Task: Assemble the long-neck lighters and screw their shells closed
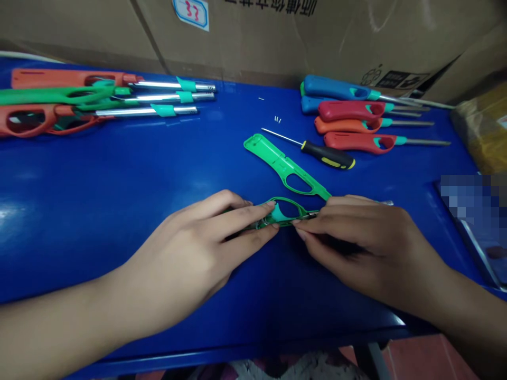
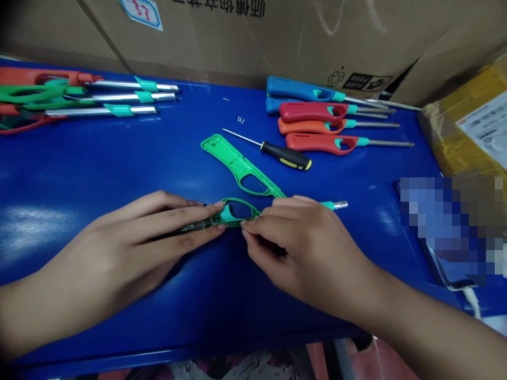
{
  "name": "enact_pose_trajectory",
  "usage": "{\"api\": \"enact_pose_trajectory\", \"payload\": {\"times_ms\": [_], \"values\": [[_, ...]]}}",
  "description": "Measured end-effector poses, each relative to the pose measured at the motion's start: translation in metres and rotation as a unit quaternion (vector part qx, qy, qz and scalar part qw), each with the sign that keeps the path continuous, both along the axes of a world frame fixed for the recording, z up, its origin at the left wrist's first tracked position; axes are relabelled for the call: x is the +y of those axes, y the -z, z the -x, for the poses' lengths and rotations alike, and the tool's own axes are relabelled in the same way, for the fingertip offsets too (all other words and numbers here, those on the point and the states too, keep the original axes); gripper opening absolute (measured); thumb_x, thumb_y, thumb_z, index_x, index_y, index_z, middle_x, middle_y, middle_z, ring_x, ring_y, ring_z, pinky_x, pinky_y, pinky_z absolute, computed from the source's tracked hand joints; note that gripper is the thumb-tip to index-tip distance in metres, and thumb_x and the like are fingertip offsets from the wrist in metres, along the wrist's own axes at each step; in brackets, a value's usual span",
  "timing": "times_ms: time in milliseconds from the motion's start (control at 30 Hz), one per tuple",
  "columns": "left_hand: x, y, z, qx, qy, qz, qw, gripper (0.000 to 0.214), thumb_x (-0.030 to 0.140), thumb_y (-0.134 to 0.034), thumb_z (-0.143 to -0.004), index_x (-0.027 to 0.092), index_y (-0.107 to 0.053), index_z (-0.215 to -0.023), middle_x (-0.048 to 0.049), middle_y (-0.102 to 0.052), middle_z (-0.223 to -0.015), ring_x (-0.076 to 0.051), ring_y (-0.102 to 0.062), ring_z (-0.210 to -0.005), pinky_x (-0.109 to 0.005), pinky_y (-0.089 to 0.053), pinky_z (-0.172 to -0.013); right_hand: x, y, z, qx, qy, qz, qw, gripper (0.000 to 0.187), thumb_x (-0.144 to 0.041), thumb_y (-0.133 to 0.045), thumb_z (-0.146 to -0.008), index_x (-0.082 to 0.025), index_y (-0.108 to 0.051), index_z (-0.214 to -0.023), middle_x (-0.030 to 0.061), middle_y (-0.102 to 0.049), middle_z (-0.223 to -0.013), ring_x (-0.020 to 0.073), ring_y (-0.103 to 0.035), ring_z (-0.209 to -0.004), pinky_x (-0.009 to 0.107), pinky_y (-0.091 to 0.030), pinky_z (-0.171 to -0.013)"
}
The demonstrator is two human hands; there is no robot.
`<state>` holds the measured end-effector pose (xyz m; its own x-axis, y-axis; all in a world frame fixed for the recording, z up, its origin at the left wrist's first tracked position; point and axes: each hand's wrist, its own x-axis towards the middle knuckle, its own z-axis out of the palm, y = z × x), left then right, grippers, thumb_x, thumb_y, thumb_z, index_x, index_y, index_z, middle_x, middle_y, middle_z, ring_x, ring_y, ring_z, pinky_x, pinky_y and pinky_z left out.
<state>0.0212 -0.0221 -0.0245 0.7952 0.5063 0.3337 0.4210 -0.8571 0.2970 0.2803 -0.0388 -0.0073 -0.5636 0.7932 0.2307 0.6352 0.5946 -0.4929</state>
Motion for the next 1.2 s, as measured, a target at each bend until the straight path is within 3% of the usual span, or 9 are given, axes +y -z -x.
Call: {"api": "enact_pose_trajectory", "payload": {"times_ms": [167,333,500,633,1200], "values": [[0.001,0.003,0.004,-0.022,-0.004,0.009,1.000,0.036,0.013,-0.054,-0.100,0.016,-0.065,-0.134,-0.0089,-0.067,-0.138,-0.024,-0.064,-0.117,-0.039,-0.058,-0.099,0.011,-0.005,-0.003,0.073,0.069,-0.033,0.994,0.013,-0.011,-0.067,-0.090,-0.021,-0.074,-0.089,-0.0006,-0.074,-0.077,0.0125,-0.066,-0.066,0.028,-0.050,-0.062],[0.004,0.008,0.004,-0.057,-0.021,0.029,0.998,0.031,0.017,-0.061,-0.098,0.021,-0.068,-0.129,-0.0073,-0.069,-0.134,-0.023,-0.067,-0.116,-0.039,-0.058,-0.099,0.029,0.005,-0.011,0.031,0.073,-0.086,0.993,0.019,-0.013,-0.070,-0.086,-0.024,-0.075,-0.100,0.0059,-0.072,-0.093,0.0221,-0.066,-0.088,0.039,-0.054,-0.079],[0.005,0.007,0.002,-0.046,-0.005,0.023,0.999,0.033,0.014,-0.058,-0.099,0.022,-0.068,-0.130,-0.0075,-0.070,-0.132,-0.023,-0.065,-0.113,-0.040,-0.058,-0.097,0.029,0.000,-0.013,0.052,-0.014,-0.122,0.991,0.014,-0.012,-0.069,-0.086,-0.023,-0.074,-0.094,0.0046,-0.067,-0.089,0.0188,-0.062,-0.082,0.037,-0.050,-0.076],[0.005,0.006,0.000,-0.027,0.000,0.001,1.000,0.033,0.015,-0.054,-0.101,0.020,-0.068,-0.131,-0.0096,-0.068,-0.134,-0.023,-0.064,-0.112,-0.040,-0.058,-0.097,0.023,-0.002,-0.012,-0.017,-0.088,-0.132,0.987,0.010,-0.014,-0.068,-0.088,-0.022,-0.073,-0.092,0.0050,-0.068,-0.090,0.0189,-0.060,-0.083,0.038,-0.046,-0.078],[0.005,0.006,0.001,-0.004,0.013,0.004,1.000,0.037,0.013,-0.053,-0.100,0.019,-0.066,-0.134,-0.0114,-0.065,-0.138,-0.025,-0.060,-0.112,-0.043,-0.059,-0.093,0.019,0.004,-0.011,-0.026,-0.072,-0.108,0.991,0.011,-0.018,-0.065,-0.092,-0.023,-0.075,-0.091,0.0031,-0.071,-0.089,0.0163,-0.061,-0.079,0.036,-0.041,-0.074]]}}
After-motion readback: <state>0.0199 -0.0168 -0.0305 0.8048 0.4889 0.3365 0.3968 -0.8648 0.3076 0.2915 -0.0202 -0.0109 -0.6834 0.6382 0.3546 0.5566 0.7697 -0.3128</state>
